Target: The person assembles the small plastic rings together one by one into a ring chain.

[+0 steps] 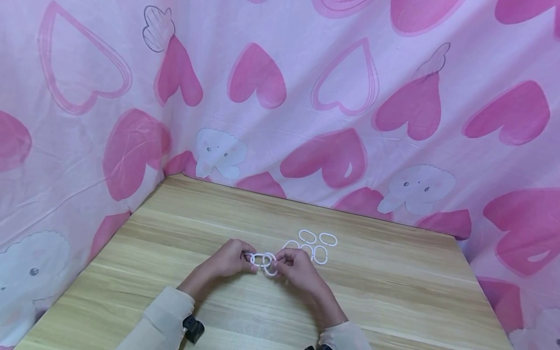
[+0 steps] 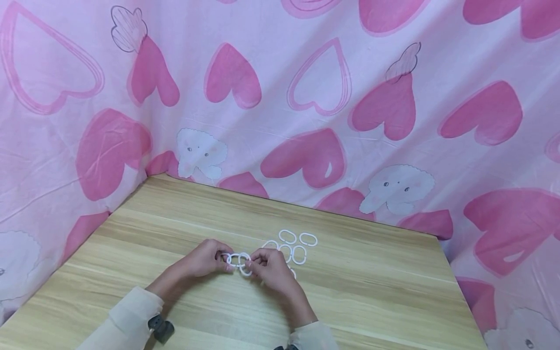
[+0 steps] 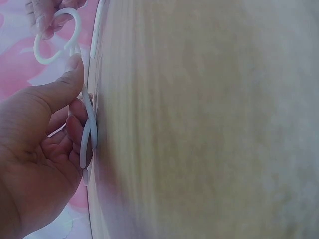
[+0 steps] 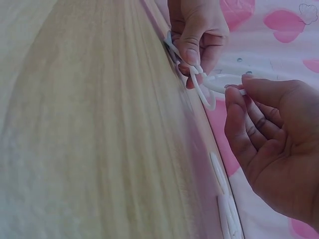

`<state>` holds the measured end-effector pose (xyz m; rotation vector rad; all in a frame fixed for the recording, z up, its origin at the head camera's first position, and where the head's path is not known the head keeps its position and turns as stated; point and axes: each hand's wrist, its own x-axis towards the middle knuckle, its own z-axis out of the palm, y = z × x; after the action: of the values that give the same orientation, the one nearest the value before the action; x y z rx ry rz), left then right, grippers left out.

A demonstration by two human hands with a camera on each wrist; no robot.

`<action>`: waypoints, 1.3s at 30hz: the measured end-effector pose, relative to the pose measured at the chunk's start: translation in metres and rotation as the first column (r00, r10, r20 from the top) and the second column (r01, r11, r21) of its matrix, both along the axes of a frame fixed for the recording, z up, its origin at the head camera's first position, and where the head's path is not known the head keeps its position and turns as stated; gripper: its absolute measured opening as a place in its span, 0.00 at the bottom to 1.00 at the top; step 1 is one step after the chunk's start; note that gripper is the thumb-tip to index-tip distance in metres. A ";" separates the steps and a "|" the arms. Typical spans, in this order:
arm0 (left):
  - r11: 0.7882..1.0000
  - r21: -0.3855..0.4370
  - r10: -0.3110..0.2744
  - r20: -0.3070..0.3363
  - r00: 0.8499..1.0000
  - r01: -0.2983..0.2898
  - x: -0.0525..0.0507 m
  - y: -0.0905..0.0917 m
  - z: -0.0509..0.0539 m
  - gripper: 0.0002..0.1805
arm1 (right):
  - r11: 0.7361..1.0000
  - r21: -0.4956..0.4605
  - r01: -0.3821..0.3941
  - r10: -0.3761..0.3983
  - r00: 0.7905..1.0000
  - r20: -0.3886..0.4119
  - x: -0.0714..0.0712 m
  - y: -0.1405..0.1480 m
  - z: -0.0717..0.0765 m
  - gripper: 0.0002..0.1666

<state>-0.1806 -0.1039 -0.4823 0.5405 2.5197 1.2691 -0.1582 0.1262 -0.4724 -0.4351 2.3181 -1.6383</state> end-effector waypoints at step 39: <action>0.999 -0.001 -0.039 -0.048 0.998 0.039 -0.002 -0.002 -0.001 0.11 | 0.992 0.061 0.113 -0.111 0.993 -0.045 0.009 -0.016 -0.006 0.04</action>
<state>-0.1825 -0.1059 -0.4835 0.6240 2.5352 1.2561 -0.1489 0.1098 -0.4782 -0.3338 2.4585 -1.6144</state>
